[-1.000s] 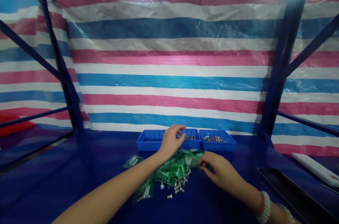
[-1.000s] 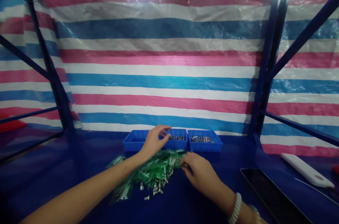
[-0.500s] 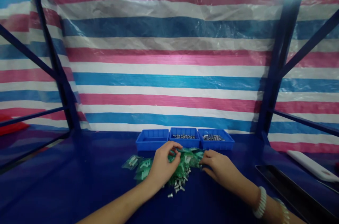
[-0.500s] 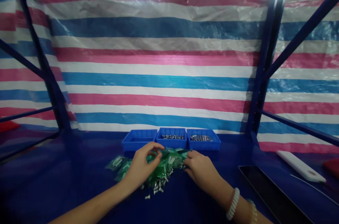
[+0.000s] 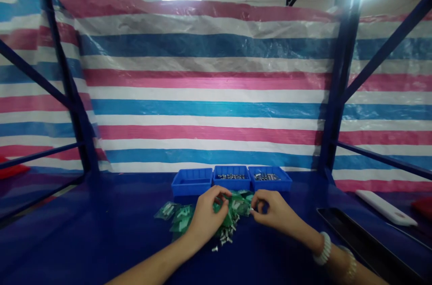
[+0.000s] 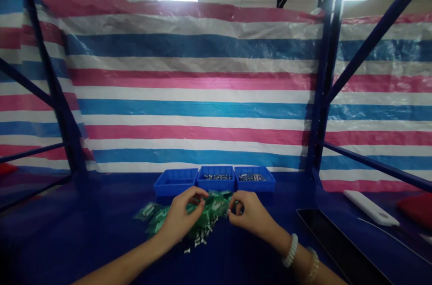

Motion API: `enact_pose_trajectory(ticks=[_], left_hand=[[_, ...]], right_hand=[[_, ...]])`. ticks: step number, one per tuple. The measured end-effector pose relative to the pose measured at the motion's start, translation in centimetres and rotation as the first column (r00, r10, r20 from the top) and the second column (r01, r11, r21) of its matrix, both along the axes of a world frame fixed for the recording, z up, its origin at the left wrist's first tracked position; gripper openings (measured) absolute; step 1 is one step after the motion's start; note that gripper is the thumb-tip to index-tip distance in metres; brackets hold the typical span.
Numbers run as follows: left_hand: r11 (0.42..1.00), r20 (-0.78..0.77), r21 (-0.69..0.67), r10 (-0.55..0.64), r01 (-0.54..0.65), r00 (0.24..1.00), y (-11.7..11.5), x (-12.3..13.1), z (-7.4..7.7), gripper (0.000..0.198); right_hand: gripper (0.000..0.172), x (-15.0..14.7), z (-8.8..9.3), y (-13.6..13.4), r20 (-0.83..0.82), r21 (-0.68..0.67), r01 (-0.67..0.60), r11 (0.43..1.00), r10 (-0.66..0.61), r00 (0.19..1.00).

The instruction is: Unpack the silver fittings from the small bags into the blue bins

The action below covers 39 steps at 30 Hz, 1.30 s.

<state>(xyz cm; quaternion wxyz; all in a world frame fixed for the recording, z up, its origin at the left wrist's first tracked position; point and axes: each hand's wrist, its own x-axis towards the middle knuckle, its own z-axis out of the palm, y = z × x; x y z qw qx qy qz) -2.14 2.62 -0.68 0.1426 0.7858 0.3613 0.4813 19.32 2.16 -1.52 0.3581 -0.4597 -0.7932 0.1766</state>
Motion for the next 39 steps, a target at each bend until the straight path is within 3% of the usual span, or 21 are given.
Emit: enact_pose_trajectory(ticks=[4, 8, 12, 15, 19, 23, 30, 35, 39], left_hand=[[0.995, 0.026, -0.087, -0.042, 0.044, 0.999, -0.8, 0.3, 0.2, 0.020], [0.972, 0.082, -0.208, -0.099, 0.114, 0.992, -1.5, 0.8, 0.3, 0.013], [0.853, 0.279, -0.429, -0.187, 0.296, 0.942, -1.6, 1.2, -0.3, 0.010], [0.753, 0.427, -0.511, -0.196, 0.414, 0.883, -1.5, 1.5, -1.0, 0.017], [0.698, 0.490, -0.559, -0.157, 0.447, 0.857, -1.9, 1.6, -0.7, 0.022], [0.706, 0.462, -0.581, -0.121, 0.404, 0.878, -2.1, 1.5, 0.2, 0.018], [0.764, 0.354, -0.544, -0.167, 0.348, 0.920, -1.9, 1.3, 0.4, 0.011], [0.791, 0.304, -0.517, -0.187, 0.327, 0.934, -2.0, 1.4, 0.5, 0.007], [0.791, 0.275, -0.535, -0.169, 0.296, 0.947, -2.2, 1.7, 0.5, 0.017]], right_hand=[[0.008, -0.9, -0.1, -0.5, -0.274, -0.217, -0.116, 0.969, 0.054, 0.960], [0.017, -1.6, -0.2, -0.9, -0.394, -0.160, -0.169, 0.973, 0.094, 0.914], [0.017, -1.8, 0.0, -1.4, -0.389, -0.087, -0.142, 0.986, 0.098, 0.916], [0.017, -2.0, -0.1, -1.6, -0.389, -0.081, -0.137, 0.987, 0.095, 0.916], [0.017, -2.2, -0.6, -1.6, -0.447, -0.081, -0.186, 0.979, 0.131, 0.885], [0.014, -2.0, -0.6, -1.6, -0.432, -0.024, -0.216, 0.976, 0.185, 0.883], [0.019, -1.5, 0.3, -2.2, -0.112, 0.199, -0.191, 0.961, 0.216, 0.970], [0.014, -1.2, 0.0, -2.0, -0.039, 0.249, -0.191, 0.949, 0.207, 0.977], [0.011, -0.9, 0.1, -2.1, -0.018, 0.269, -0.192, 0.944, 0.204, 0.979]])
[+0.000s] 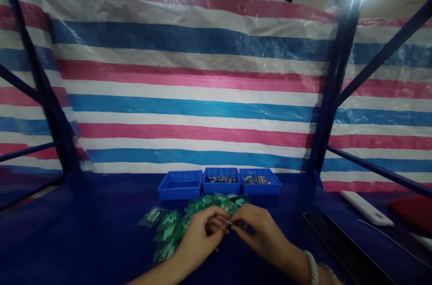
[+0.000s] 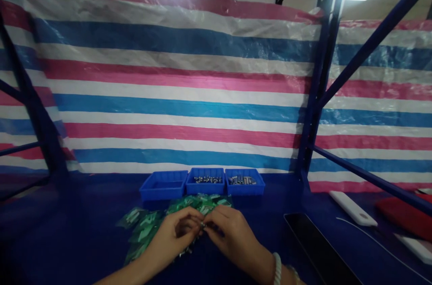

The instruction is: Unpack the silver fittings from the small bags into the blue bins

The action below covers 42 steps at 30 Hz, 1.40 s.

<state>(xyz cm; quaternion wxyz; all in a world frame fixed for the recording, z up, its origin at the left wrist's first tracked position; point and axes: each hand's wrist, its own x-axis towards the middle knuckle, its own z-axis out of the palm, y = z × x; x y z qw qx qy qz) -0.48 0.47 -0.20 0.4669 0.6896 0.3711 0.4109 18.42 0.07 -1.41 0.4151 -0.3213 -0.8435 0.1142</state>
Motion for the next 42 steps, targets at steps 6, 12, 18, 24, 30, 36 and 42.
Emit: enact_pose_trajectory(ticks=[6, 12, 18, 24, 30, 36, 42], left_hand=[[0.999, 0.020, -0.008, 0.033, -0.033, 0.999, -0.1, 0.1, -0.4, 0.024], [0.996, 0.095, 0.031, 0.078, -0.081, 0.992, -0.8, 0.1, -0.2, 0.022], [0.955, 0.116, 0.249, 0.133, -0.158, 0.984, -1.1, 0.1, 0.2, 0.004], [0.843, -0.026, 0.526, 0.152, -0.116, 0.988, -0.7, 0.0, 1.1, 0.011], [0.816, -0.034, 0.548, 0.244, -0.186, 0.969, 6.7, 1.0, 4.1, 0.012], [0.862, -0.055, 0.462, 0.264, -0.210, 0.963, 10.0, 0.4, 3.2, 0.016], [0.891, -0.055, 0.399, 0.259, -0.217, 0.964, 5.7, -1.6, 2.2, 0.012]], right_hand=[[0.006, -0.1, 0.6, -0.3, 0.027, 0.042, 0.039, 0.998, -0.040, 0.999], [0.015, -1.5, 0.4, -0.5, -0.245, -0.310, 0.041, 0.950, -0.121, 0.962], [0.038, -2.4, -0.4, -0.1, -0.536, -0.555, -0.337, 0.760, -0.018, 0.844], [0.042, -2.3, -0.7, 0.5, -0.579, -0.589, -0.450, 0.671, 0.038, 0.814], [0.037, 1.0, 0.1, 3.2, -0.270, -0.427, 0.018, 0.904, -0.147, 0.952], [0.007, 3.8, 0.9, 4.0, 0.039, -0.365, 0.260, 0.894, -0.264, 0.964], [0.010, 3.5, -0.4, 3.2, 0.273, -0.296, 0.465, 0.834, -0.393, 0.878]])
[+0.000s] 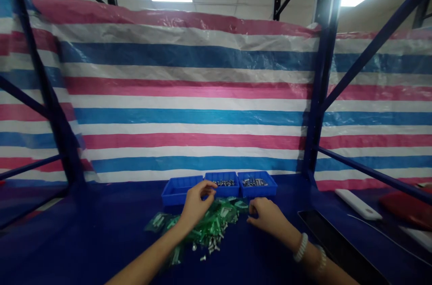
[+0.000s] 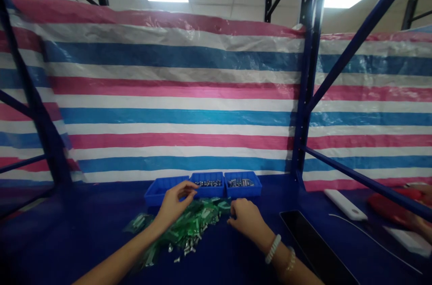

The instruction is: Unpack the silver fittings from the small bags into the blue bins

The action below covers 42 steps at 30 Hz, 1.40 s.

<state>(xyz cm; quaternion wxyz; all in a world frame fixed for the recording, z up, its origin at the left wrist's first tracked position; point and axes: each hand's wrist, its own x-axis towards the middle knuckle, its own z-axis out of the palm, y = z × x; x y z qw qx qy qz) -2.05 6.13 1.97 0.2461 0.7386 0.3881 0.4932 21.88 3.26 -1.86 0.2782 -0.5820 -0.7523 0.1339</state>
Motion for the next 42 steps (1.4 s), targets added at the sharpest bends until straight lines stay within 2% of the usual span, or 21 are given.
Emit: enact_pose_trajectory(ticks=[2, 5, 8, 12, 14, 17, 20, 26, 28, 32, 34, 38, 40, 42], left_hand=[[1.000, 0.005, -0.017, -0.007, 0.007, 1.000, -1.2, 0.0, -0.1, 0.013], [0.997, 0.029, -0.059, -0.039, 0.041, 0.999, -2.6, 0.4, -0.3, 0.014], [0.985, 0.091, -0.142, -0.090, 0.102, 0.992, -4.0, 1.1, -0.6, 0.014], [0.963, 0.152, -0.208, -0.139, 0.169, 0.979, -5.6, 2.0, -1.1, 0.016], [0.955, 0.199, -0.215, -0.163, 0.206, 0.966, -6.1, 2.3, -1.3, 0.019], [0.940, 0.245, -0.221, -0.204, 0.259, 0.948, -6.6, 2.8, -1.5, 0.020], [0.937, 0.249, -0.223, -0.212, 0.269, 0.945, -6.9, 3.0, -1.8, 0.018], [0.961, 0.214, -0.198, -0.149, 0.192, 0.965, -7.0, 2.9, -2.1, 0.013], [0.975, 0.182, -0.157, -0.129, 0.158, 0.975, -7.0, 2.8, -2.1, 0.011], [0.989, 0.134, -0.092, -0.105, 0.117, 0.985, -6.8, 2.6, -1.9, 0.008], [0.994, 0.120, -0.062, -0.087, 0.095, 0.989, -6.7, 2.5, -2.0, 0.008], [0.999, 0.087, 0.003, -0.048, 0.048, 0.995, -6.9, 2.4, -2.0, 0.008], [0.998, 0.055, 0.045, -0.043, 0.041, 0.998, -7.1, 2.4, -1.8, 0.009], [0.993, 0.004, 0.108, -0.054, 0.053, 0.999, -6.9, 2.5, -1.1, 0.011]], right_hand=[[0.011, -0.4, -0.3, -0.1, 0.012, -0.006, -0.007, 1.000, 0.007, 1.000], [0.022, -0.9, 0.0, -0.3, -0.012, -0.025, -0.080, 0.996, 0.080, 0.997], [0.018, -1.4, 1.2, -1.0, -0.166, 0.019, -0.176, 0.984, 0.177, 0.970], [0.012, -2.5, 2.7, -2.5, -0.515, 0.149, -0.304, 0.941, 0.336, 0.788], [0.009, -3.0, 3.0, -3.2, -0.520, 0.243, -0.324, 0.914, 0.405, 0.752], [0.006, -3.4, 3.0, -3.8, -0.458, 0.364, -0.316, 0.876, 0.465, 0.758], [0.005, -3.6, 2.9, -4.0, -0.475, 0.343, -0.298, 0.891, 0.438, 0.764], [0.005, -4.1, 2.6, -4.4, -0.557, 0.147, -0.253, 0.956, 0.291, 0.778], [0.007, -4.2, 2.4, -4.3, -0.606, 0.088, -0.259, 0.962, 0.258, 0.753], [0.022, -4.2, 1.6, -3.6, -0.775, -0.007, -0.368, 0.930, 0.227, 0.589], [0.029, -4.4, 1.1, -3.4, -0.840, -0.039, -0.442, 0.896, 0.210, 0.500], [0.033, -4.9, 0.5, -3.6, -0.935, -0.127, -0.560, 0.818, 0.090, 0.343], [0.032, -5.2, 0.5, -3.7, -0.953, -0.132, -0.592, 0.795, 0.062, 0.296], [0.032, -5.2, 0.5, -3.6, -0.953, -0.125, -0.605, 0.787, 0.074, 0.293]])
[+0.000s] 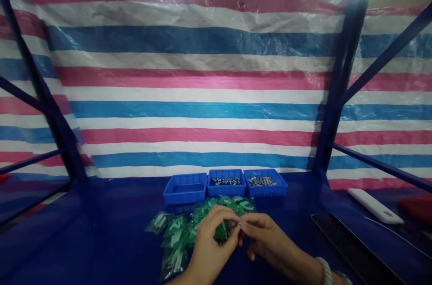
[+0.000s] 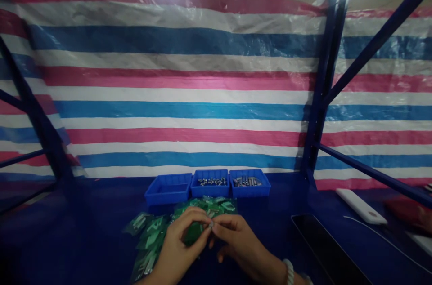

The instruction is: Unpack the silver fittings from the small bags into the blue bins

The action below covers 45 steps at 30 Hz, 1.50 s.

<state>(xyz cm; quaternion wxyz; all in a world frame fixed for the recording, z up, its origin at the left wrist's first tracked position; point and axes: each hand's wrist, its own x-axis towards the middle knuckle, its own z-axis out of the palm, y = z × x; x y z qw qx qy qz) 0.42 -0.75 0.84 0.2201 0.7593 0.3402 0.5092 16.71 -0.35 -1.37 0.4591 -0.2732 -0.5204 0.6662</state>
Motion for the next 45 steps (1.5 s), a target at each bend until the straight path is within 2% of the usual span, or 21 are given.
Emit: enact_pose_trajectory(ticks=[3, 6, 8, 10, 12, 13, 17, 21, 24, 29, 32, 34, 37, 39, 41, 45], left_hand=[[0.993, -0.100, 0.115, 0.020, -0.009, 0.995, 2.4, 0.3, 1.5, 0.013], [0.977, -0.199, 0.195, 0.123, -0.083, 0.972, 7.1, 0.4, 2.8, 0.017], [0.978, -0.256, 0.191, 0.131, -0.083, 0.958, 10.3, 0.0, 2.9, 0.021], [0.979, -0.330, 0.183, 0.143, -0.085, 0.933, 12.3, -1.0, 2.4, 0.027], [0.978, -0.395, 0.184, 0.164, -0.097, 0.904, 12.9, -2.6, 1.4, 0.031], [0.977, -0.425, 0.187, 0.175, -0.103, 0.888, 12.7, -3.5, 0.9, 0.031], [0.968, -0.524, 0.202, 0.236, -0.150, 0.819, 11.1, -6.4, -0.7, 0.025], [0.963, -0.594, 0.196, 0.265, -0.182, 0.760, 10.4, -7.4, -1.5, 0.027], [0.966, -0.623, 0.192, 0.254, -0.171, 0.740, 10.2, -7.3, -1.7, 0.028], [0.968, -0.635, 0.197, 0.247, -0.156, 0.732, 10.1, -7.5, -1.8, 0.036], [0.967, -0.596, 0.204, 0.248, -0.154, 0.764, 9.7, -7.6, -1.2, 0.040], [0.963, -0.514, 0.229, 0.243, -0.141, 0.823, 8.8, -7.2, -0.5, 0.040], [0.971, -0.363, 0.234, 0.142, -0.058, 0.921, 6.1, -5.6, 0.5, 0.035], [0.988, -0.300, 0.144, -0.008, 0.054, 0.954, 4.0, -4.1, 0.8, 0.032], [0.991, -0.251, 0.031, -0.116, 0.128, 0.961, 2.0, -2.7, 0.7, 0.030], [0.978, -0.112, -0.158, -0.155, 0.137, 0.982, 0.3, -1.0, 0.2, 0.026]], right_hand=[[0.036, 0.7, 0.2, 0.9, 0.087, 0.070, 0.092, 0.993, -0.098, 0.991], [0.042, 2.1, 0.3, 2.3, 0.223, 0.217, 0.245, 0.945, -0.292, 0.930], [0.040, 3.1, 0.4, 3.0, 0.373, 0.399, 0.274, 0.875, -0.428, 0.823], [0.029, 3.8, 0.4, 3.3, 0.571, 0.599, 0.147, 0.787, -0.549, 0.611], [0.018, 4.0, 0.4, 3.1, 0.690, 0.675, -0.039, 0.737, -0.612, 0.387], [0.014, 4.0, 0.3, 3.0, 0.718, 0.676, -0.104, 0.730, -0.620, 0.316], [0.014, 3.2, -0.1, 2.5, 0.757, 0.652, -0.195, 0.732, -0.620, 0.204], [0.016, 2.5, -0.5, 2.5, 0.756, 0.653, -0.209, 0.728, -0.640, 0.135], [0.016, 2.1, -0.9, 2.5, 0.742, 0.670, -0.196, 0.716, -0.655, 0.144], [0.012, 1.7, -1.7, 3.0, 0.705, 0.706, -0.137, 0.694, -0.671, 0.230], [0.013, 1.9, -1.6, 3.2, 0.680, 0.720, -0.083, 0.689, -0.677, 0.281], [0.014, 2.1, -1.2, 3.1, 0.627, 0.730, 0.014, 0.683, -0.678, 0.383], [0.012, 2.2, -0.2, 2.2, 0.454, 0.699, 0.196, 0.687, -0.639, 0.621], [0.010, 1.9, 0.4, 1.4, 0.366, 0.679, 0.225, 0.699, -0.588, 0.721], [0.008, 1.4, 0.7, 0.6, 0.336, 0.693, 0.197, 0.693, -0.553, 0.763], [0.005, 0.8, 0.7, -0.3, 0.312, 0.782, 0.158, 0.603, -0.599, 0.738]])
